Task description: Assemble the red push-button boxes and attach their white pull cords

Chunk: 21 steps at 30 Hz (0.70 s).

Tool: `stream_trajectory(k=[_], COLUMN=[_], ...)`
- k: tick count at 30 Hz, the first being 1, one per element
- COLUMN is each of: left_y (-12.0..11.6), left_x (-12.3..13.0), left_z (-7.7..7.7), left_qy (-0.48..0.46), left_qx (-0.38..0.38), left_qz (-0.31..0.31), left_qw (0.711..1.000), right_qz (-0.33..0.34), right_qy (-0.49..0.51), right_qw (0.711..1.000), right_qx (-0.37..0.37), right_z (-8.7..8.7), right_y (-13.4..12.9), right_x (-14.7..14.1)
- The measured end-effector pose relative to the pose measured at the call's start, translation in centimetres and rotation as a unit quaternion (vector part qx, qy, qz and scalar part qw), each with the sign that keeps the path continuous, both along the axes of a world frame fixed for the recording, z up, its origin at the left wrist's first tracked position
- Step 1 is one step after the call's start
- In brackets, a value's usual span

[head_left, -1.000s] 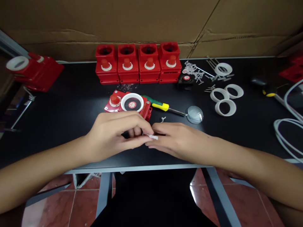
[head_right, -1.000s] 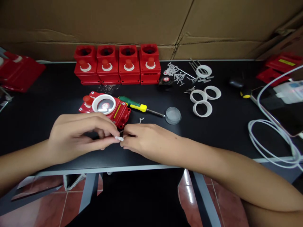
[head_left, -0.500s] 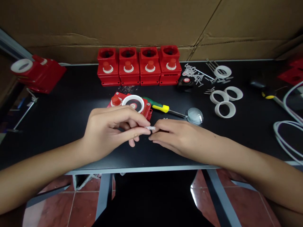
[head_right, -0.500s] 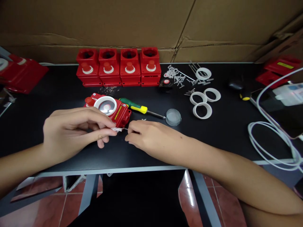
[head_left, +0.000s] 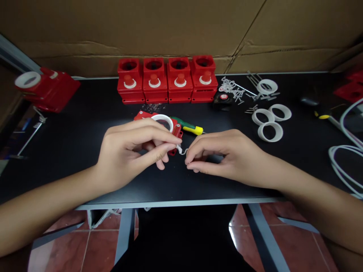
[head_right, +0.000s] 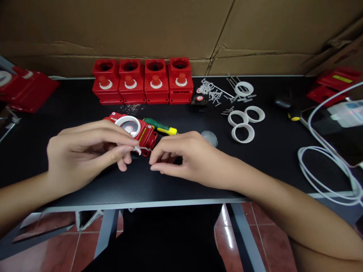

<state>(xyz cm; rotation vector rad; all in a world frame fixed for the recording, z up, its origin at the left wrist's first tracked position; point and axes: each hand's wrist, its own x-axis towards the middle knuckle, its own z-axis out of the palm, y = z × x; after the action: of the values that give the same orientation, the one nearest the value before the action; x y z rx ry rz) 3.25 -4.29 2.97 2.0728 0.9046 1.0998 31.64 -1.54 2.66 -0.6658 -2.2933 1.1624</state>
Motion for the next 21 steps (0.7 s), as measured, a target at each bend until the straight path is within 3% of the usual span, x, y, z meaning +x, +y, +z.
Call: stream_trajectory(k=[7,16,21], left_y=[-0.2,-0.4,-0.4], left_x=[0.4,0.2,0.1], left_z=[-0.3,-0.3,-0.1], left_qy=[-0.063,-0.007,0.039], left_qx=[-0.051,0.007,0.054], left_qz=[-0.018,-0.002,0.005], left_qw=[0.997,1.0,0.998], right_qz=[-0.066,-0.082,-0.075], right_qy=[0.059,0.088,0.083], right_qw=[0.974,0.945,0.952], right_qx=[-0.208,-0.304,-0.286], right_z=[0.8,1.5,1.8], right_y=[-0.2,-0.6,-0.6], right_x=[-0.5,-0.8,-0.4])
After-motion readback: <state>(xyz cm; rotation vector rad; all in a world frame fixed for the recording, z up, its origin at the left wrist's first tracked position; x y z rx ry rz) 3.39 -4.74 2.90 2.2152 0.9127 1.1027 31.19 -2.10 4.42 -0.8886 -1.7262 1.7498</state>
